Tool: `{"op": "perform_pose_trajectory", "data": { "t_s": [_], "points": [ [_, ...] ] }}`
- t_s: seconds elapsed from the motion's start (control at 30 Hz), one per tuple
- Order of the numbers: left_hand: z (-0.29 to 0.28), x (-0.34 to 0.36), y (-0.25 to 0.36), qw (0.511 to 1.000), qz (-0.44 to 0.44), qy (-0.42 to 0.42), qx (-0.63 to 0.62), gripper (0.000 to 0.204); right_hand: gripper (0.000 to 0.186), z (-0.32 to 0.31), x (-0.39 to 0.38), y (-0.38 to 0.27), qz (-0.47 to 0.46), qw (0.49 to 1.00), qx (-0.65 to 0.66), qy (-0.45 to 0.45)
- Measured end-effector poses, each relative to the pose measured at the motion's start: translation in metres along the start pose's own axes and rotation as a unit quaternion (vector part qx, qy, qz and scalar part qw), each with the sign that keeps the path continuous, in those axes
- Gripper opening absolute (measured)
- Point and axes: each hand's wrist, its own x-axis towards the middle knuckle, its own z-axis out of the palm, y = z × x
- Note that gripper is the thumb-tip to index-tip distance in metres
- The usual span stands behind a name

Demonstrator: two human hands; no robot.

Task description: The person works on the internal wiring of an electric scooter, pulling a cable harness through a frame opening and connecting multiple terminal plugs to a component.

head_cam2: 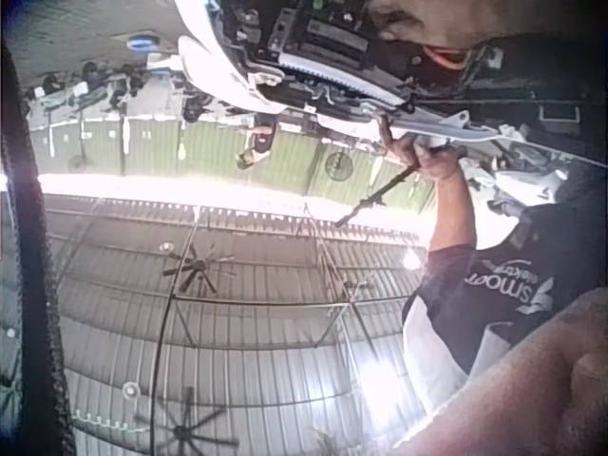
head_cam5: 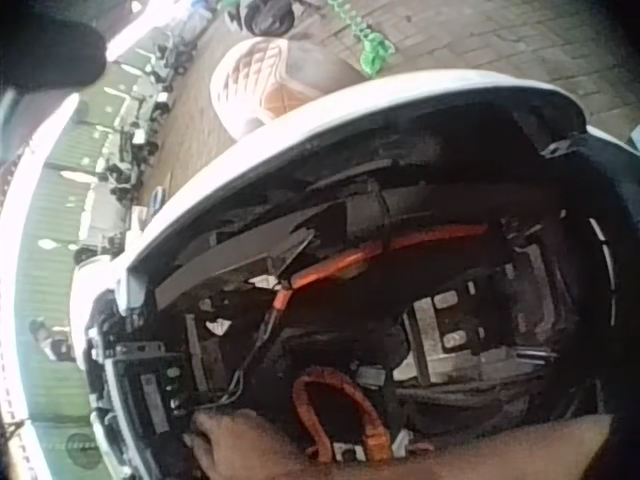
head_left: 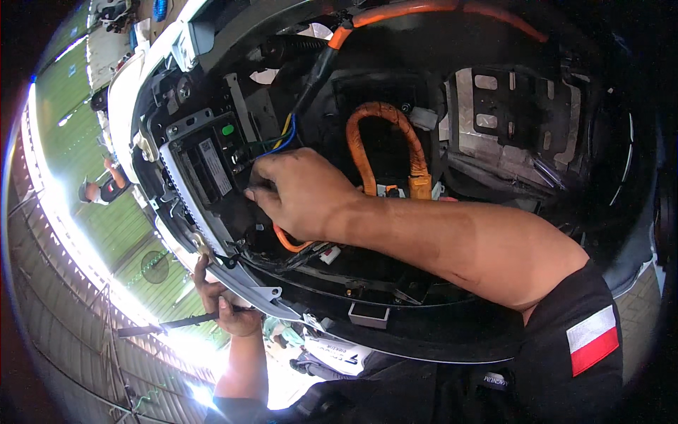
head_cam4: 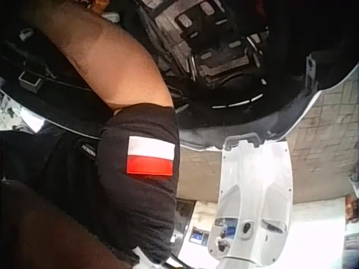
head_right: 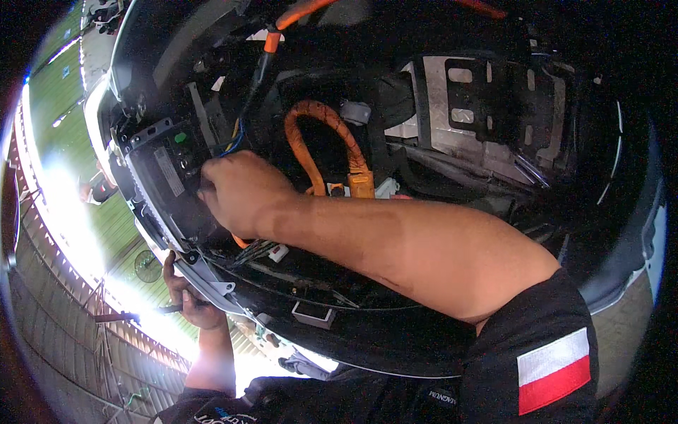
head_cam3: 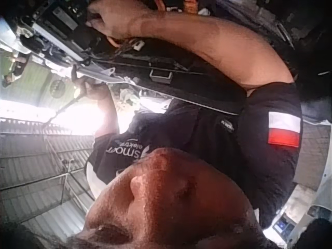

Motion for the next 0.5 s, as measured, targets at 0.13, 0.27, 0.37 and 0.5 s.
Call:
{"op": "perform_pose_trajectory", "data": {
  "t_s": [0.13, 0.27, 0.37, 0.5],
  "points": [
    [-0.003, -0.001, -0.001, 1.0, 0.006, -0.007, 0.015, 0.053, 0.021, -0.004, 0.001, -0.003, 0.038, 0.999, 0.038, -0.005],
    [-0.001, -0.001, -0.001, 1.0, 0.01, -0.009, 0.025, 0.052, 0.021, 0.0, -0.001, -0.002, 0.01, 1.0, 0.018, 0.016],
    [0.004, 0.0, 0.004, 1.0, 0.003, -0.009, 0.0, 0.053, 0.022, 0.001, -0.002, -0.003, 0.015, 1.0, 0.004, 0.007],
    [0.001, -0.001, -0.001, 1.0, 0.007, -0.004, -0.01, 0.052, 0.023, 0.007, -0.003, 0.001, -0.026, 0.999, -0.017, 0.034]
  ]
}}
